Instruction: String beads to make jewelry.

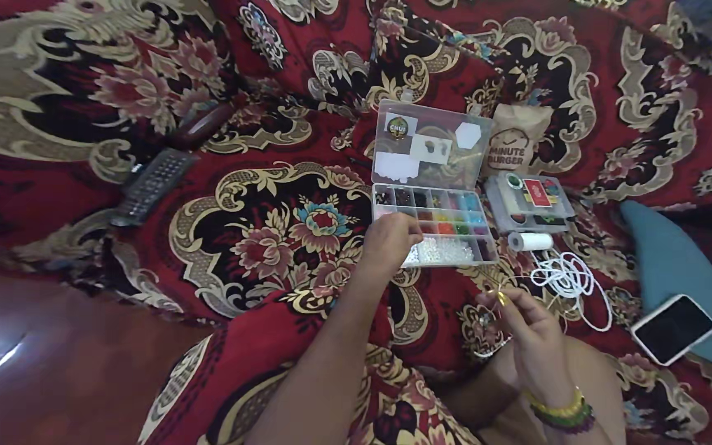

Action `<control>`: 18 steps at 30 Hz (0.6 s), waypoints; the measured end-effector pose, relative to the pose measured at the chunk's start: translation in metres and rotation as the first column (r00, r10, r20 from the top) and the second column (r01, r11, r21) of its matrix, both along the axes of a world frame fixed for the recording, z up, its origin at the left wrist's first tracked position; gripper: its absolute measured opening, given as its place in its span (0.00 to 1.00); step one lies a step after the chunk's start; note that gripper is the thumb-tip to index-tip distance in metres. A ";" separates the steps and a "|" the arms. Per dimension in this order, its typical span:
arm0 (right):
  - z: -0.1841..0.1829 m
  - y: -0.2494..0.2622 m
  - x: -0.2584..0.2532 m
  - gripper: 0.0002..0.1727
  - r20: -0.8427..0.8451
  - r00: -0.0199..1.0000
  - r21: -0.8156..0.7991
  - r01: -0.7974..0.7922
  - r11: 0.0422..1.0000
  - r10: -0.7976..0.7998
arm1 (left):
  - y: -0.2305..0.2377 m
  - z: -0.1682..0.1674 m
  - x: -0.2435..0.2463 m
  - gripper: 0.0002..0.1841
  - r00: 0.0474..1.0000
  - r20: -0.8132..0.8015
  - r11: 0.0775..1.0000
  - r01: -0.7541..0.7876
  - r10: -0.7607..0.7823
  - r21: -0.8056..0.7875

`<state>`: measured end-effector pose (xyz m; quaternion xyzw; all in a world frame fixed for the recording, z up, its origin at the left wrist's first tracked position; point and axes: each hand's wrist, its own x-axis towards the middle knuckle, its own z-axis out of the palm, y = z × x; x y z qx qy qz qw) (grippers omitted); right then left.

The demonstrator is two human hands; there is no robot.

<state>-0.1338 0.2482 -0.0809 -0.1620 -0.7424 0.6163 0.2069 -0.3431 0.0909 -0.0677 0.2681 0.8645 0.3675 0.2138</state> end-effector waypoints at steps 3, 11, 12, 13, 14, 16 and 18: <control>-0.001 0.000 0.000 0.11 0.000 1.000 0.009 0.011 1.000 -0.011 | 0.006 -0.001 0.002 0.12 0.999 0.012 0.972 0.054 -0.053 -0.230; 0.000 0.000 0.001 0.10 -0.013 1.000 -0.047 -0.007 0.999 0.007 | 0.019 -0.002 0.009 0.19 0.995 -0.038 0.890 0.069 -0.096 -0.452; 0.000 -0.001 0.001 0.11 -0.013 1.000 -0.046 -0.009 0.999 0.008 | 0.020 -0.003 0.009 0.20 0.994 -0.034 0.882 0.073 -0.101 -0.465; 0.000 -0.001 0.001 0.11 -0.013 1.000 -0.045 -0.012 0.999 0.011 | 0.022 -0.004 0.010 0.20 0.994 -0.028 0.876 0.082 -0.108 -0.476; 0.000 -0.001 0.001 0.11 -0.014 1.000 -0.046 -0.016 0.999 0.015 | 0.023 -0.006 0.010 0.20 0.993 -0.017 0.871 0.095 -0.118 -0.482; -0.001 0.000 0.002 0.10 -0.021 1.000 -0.054 -0.019 0.998 0.018 | 0.024 -0.009 0.011 0.20 0.990 0.003 0.866 0.125 -0.141 -0.484; -0.002 0.000 0.002 0.10 -0.027 0.999 -0.057 -0.019 0.998 0.017 | 0.024 -0.008 0.012 0.19 0.987 0.019 0.858 0.147 -0.158 -0.492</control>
